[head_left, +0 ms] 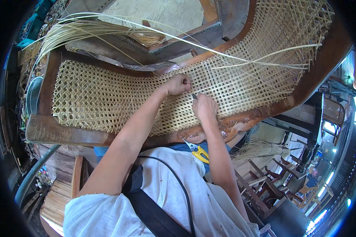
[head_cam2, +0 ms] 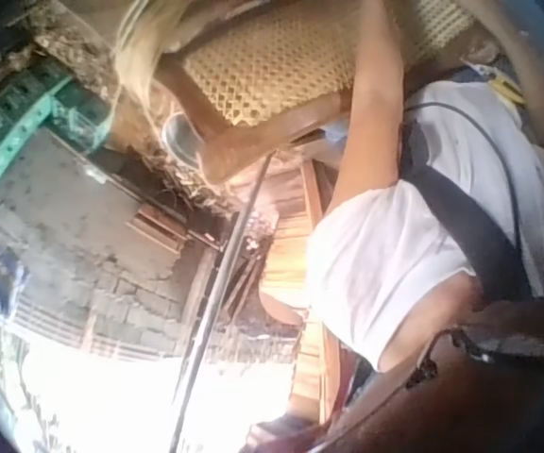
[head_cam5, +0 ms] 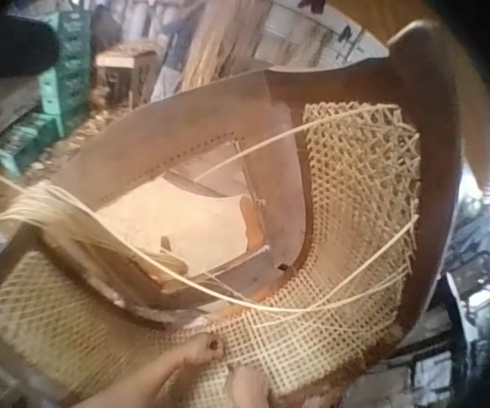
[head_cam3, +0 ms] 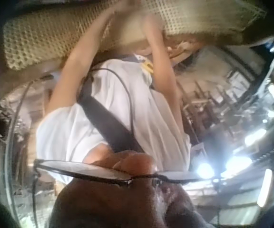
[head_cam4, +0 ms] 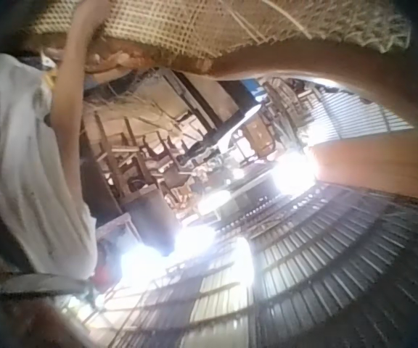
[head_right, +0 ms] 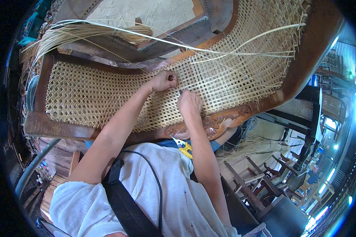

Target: Repairing or weaving the rattan seat of a wooden chair.

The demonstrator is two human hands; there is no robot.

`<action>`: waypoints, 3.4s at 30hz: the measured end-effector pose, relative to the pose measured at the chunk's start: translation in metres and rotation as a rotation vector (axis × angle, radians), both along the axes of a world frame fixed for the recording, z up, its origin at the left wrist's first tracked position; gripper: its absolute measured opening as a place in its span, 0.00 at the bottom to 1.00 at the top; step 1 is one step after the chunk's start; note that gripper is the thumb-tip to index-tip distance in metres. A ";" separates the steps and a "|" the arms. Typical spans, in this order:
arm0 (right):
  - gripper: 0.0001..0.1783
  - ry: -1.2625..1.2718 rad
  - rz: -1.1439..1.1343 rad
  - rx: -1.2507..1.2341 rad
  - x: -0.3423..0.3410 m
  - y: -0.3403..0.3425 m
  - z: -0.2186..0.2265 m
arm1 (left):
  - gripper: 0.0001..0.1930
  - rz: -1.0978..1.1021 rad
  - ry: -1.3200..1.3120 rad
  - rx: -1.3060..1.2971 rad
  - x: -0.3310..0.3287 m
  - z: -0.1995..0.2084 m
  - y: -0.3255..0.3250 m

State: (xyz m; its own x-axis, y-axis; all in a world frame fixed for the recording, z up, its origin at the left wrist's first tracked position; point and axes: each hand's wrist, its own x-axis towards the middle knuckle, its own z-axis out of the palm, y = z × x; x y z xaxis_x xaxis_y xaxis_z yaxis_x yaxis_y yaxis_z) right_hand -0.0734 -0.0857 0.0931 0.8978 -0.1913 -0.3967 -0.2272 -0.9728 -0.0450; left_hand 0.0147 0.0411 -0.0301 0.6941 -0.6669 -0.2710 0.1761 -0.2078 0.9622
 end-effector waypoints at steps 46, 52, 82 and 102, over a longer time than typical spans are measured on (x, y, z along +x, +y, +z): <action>0.13 -0.199 -0.383 0.362 -0.029 -0.060 0.014 | 0.17 -0.173 -0.359 0.362 -0.005 0.034 0.009; 0.12 -0.153 -0.388 0.712 -0.018 -0.058 0.018 | 0.19 -0.212 -0.324 0.657 -0.001 0.025 0.004; 0.12 -0.441 -0.464 0.969 -0.048 -0.092 0.111 | 0.18 -0.226 -0.175 -0.371 -0.043 0.121 -0.061; 0.14 0.094 0.097 -0.121 0.003 -0.004 0.017 | 0.11 -0.084 -0.236 0.390 0.010 0.040 0.008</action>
State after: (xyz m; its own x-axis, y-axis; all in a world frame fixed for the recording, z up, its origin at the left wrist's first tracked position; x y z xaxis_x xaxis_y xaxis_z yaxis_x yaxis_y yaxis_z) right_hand -0.0704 -0.0895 0.1098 0.8745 -0.1569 -0.4589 -0.1296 -0.9874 0.0907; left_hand 0.0251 0.0495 0.0099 0.7153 -0.6029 -0.3534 -0.0716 -0.5663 0.8211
